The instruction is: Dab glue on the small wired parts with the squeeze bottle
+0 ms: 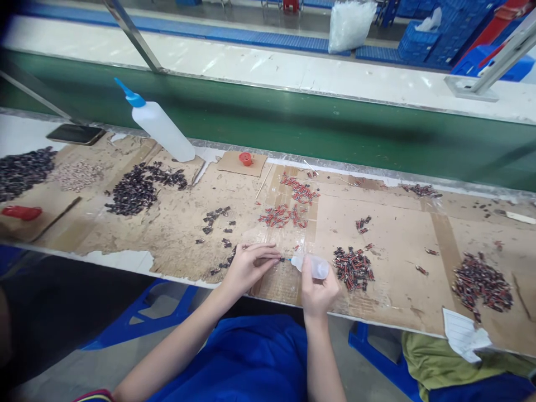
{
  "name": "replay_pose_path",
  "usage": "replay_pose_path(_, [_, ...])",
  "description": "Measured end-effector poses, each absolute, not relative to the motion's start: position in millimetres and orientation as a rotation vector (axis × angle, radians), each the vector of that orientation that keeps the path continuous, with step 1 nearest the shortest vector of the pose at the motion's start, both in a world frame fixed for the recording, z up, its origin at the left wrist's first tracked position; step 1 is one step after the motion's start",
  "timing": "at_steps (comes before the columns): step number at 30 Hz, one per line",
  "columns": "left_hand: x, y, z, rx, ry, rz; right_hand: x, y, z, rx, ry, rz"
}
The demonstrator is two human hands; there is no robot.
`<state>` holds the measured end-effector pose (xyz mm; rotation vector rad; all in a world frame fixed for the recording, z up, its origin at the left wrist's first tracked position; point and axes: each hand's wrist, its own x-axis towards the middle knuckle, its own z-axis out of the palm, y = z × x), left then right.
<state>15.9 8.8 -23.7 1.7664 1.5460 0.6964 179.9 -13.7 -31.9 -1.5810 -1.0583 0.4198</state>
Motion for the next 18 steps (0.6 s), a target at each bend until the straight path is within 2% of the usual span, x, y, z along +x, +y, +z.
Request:
replay_pose_path(5, [14.5,15.0,-8.8,1.782,1.525,0.559,187.3,-6.2,-23.4,-1.468,-0.791,0.434])
replay_pose_path(10, [25.8,30.3,3.0,1.928,1.506,0.488,191.4,5.4,-25.6,-1.436,-0.830,0.474])
replay_pose_path(18, [55.0,46.2,-8.1,2.126,1.506,0.397,191.0,5.4,-40.6,-1.443,-0.909,0.580])
